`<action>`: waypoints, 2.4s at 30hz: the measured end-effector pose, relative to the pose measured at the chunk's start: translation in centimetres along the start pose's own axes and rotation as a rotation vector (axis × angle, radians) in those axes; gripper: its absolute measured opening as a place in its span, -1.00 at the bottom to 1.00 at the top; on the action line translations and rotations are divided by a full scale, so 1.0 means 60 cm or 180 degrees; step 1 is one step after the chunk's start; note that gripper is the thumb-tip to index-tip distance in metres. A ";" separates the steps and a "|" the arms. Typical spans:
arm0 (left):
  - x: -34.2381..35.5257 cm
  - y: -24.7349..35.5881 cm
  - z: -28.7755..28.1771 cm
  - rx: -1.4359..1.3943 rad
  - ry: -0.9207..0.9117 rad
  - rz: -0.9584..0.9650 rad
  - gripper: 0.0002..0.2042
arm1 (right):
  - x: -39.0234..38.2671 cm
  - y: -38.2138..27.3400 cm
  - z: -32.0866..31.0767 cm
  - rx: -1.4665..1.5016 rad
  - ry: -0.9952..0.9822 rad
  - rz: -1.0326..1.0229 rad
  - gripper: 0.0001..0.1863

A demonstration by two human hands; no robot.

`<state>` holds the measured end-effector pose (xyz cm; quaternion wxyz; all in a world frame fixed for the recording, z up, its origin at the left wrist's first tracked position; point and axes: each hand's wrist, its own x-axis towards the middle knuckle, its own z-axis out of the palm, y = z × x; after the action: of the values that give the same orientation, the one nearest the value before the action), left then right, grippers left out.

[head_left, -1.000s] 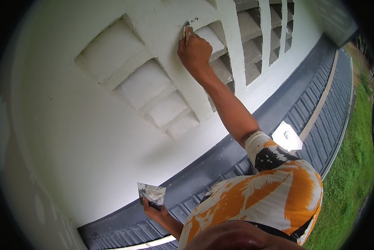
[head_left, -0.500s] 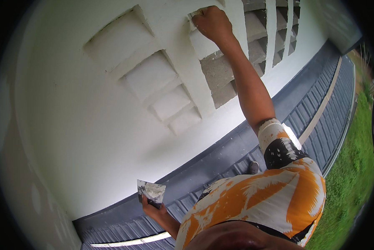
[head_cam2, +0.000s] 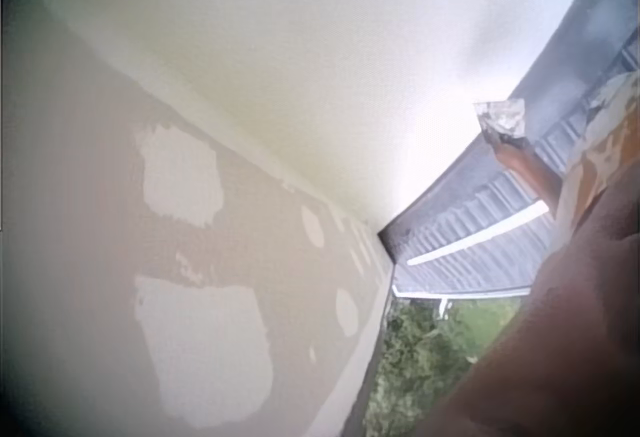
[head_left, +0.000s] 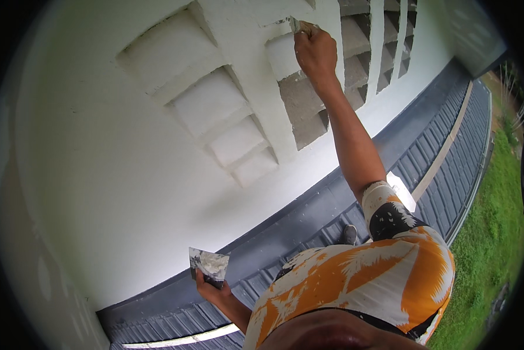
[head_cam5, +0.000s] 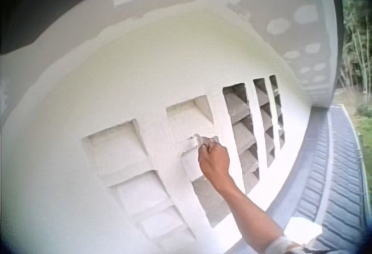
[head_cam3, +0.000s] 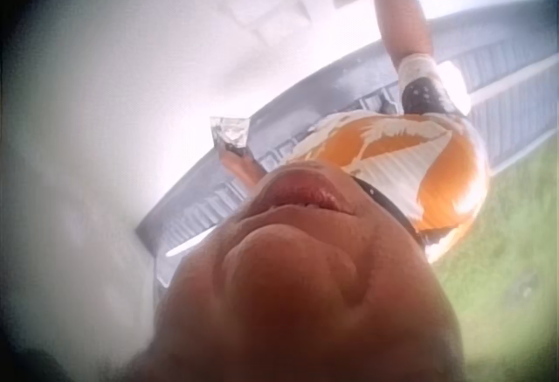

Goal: The person applies white plaster to a decorative wall section with recessed rectangular panels using a small trowel and a larger hawk. They repeatedly scoop plaster from the hawk and smooth it into the panel edges and corners.

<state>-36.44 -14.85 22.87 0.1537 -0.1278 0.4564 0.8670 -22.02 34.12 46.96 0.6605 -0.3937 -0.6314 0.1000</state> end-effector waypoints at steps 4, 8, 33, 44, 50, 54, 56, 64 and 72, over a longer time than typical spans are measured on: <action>-0.008 0.008 0.006 -0.0117 -0.0208 0.0023 -0.59 | -0.042 -0.032 0.038 -0.0516 0.0235 -0.0059 -0.68; -0.016 0.013 0.020 -0.0117 -0.0262 -0.0011 -0.62 | -0.088 -0.095 0.080 -0.0426 -0.0373 -0.0239 -0.59; -0.026 0.002 0.001 -0.0089 -0.0189 -0.0006 -0.65 | 0.055 0.119 0.042 0.5604 -0.2158 0.4154 -0.78; -0.050 0.007 0.009 0.0050 -0.0156 -0.0015 -0.64 | -0.084 -0.026 0.041 -0.0262 0.0245 -0.0174 -0.67; -0.051 0.004 0.015 -0.0063 -0.0242 -0.0106 -0.64 | -0.147 -0.098 0.077 -0.0303 -0.0335 -0.0681 -0.62; -0.054 0.007 0.005 0.0016 0.0011 -0.0104 -0.65 | -0.151 -0.104 0.019 0.0185 -0.0341 -0.0439 -0.63; -0.055 0.006 0.005 0.0055 0.0018 -0.0122 -0.65 | -0.129 -0.073 0.008 0.0263 -0.0151 -0.0036 -0.63; -0.060 -0.016 0.033 -0.0143 -0.0343 -0.0165 -0.64 | -0.081 0.019 -0.036 0.2144 -0.0475 0.0978 -0.66; -0.130 -0.053 0.128 -0.0373 -0.0523 -0.0391 -0.65 | -0.048 0.035 -0.039 0.2664 -0.1750 0.1241 -0.68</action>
<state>-28.66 -7.93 27.52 0.2357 -0.0928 0.3822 0.8887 -19.64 32.78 43.66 0.5405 -0.1660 -0.6025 0.5633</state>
